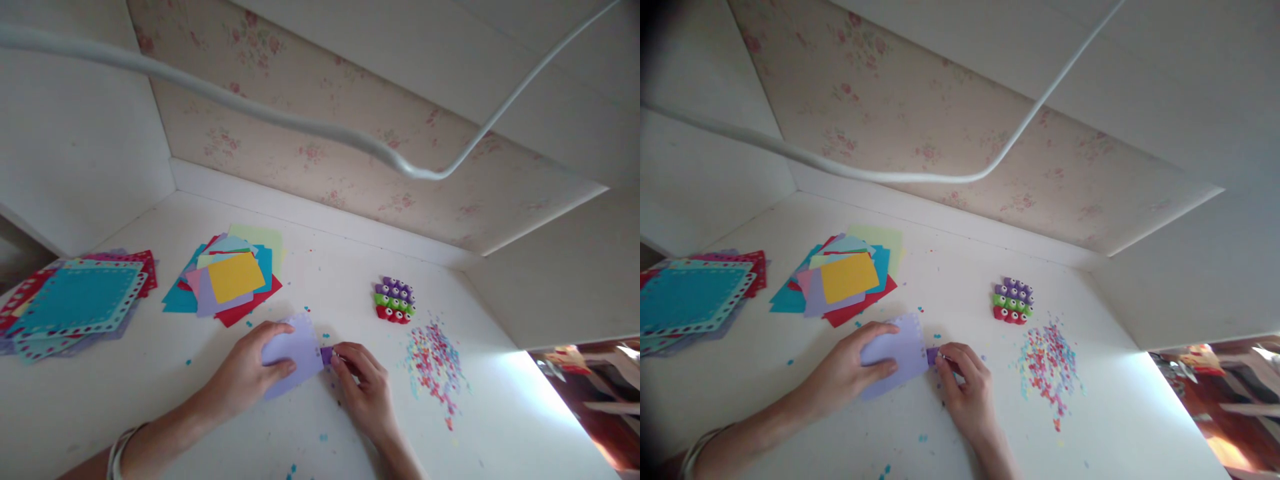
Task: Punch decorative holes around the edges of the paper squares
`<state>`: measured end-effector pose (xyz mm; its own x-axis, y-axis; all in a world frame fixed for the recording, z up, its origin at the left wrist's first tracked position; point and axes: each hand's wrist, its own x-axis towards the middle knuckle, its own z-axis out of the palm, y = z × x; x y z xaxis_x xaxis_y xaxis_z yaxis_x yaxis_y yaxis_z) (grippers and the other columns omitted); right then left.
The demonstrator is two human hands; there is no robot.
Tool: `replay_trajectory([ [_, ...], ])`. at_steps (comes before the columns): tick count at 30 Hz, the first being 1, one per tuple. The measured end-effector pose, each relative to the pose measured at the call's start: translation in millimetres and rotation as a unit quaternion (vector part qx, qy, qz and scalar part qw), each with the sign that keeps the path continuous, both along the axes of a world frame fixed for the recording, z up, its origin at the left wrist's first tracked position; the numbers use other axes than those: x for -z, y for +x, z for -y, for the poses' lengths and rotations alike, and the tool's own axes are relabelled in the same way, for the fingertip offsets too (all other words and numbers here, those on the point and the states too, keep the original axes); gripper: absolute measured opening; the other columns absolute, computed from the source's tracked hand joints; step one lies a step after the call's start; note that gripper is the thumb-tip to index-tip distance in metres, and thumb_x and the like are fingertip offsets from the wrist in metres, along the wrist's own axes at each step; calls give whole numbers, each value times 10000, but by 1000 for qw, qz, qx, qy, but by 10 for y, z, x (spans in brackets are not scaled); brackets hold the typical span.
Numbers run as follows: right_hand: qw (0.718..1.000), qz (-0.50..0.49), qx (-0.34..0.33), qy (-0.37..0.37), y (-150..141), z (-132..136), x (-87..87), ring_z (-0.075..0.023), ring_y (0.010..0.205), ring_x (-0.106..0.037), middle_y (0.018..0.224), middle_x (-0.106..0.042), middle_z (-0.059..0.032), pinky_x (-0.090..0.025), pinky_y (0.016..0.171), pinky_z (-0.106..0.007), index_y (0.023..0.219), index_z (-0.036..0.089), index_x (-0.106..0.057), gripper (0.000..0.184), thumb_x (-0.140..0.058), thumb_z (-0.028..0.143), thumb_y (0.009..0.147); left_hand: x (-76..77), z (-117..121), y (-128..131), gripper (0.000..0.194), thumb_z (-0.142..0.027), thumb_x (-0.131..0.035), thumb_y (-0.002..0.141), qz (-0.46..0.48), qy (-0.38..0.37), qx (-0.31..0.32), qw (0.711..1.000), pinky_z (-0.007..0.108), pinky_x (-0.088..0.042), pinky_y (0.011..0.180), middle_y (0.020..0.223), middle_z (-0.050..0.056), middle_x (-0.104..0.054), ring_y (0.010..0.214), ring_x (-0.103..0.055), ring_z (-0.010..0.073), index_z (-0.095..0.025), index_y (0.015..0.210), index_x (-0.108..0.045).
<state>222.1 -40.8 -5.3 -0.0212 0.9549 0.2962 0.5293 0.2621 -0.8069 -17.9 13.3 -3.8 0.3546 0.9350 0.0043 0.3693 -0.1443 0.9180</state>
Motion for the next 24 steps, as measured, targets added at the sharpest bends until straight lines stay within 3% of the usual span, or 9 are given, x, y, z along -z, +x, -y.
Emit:
replay_trajectory([
  [7,1000,3,2,11,-24,1,-42,-165,810,-680,985,-686,-83,-600,659,-240,1019,201,-686,130,-587,232,941,-8,13,9,399,-248,-697,768,12,21,-7,1000,395,-481,986,1170,46,-654,1093,-620,237,-259,1159,-616],
  [15,998,24,-32,40,-18,19,-34,-185,895,-682,1016,-683,-85,-625,753,-294,1032,205,-689,146,-590,169,932,-22,11,16,382,-212,-702,769,21,34,-5,999,395,-497,973,1146,50,-664,1080,-632,230,-252,1140,-619],
  [24,999,19,-24,35,5,16,-33,-179,896,-684,1037,-671,-90,-636,736,-289,1050,203,-683,153,-585,165,938,-13,3,17,389,-231,-698,769,17,34,-2,999,383,-505,971,1159,48,-667,1086,-642,231,-248,1150,-623],
])
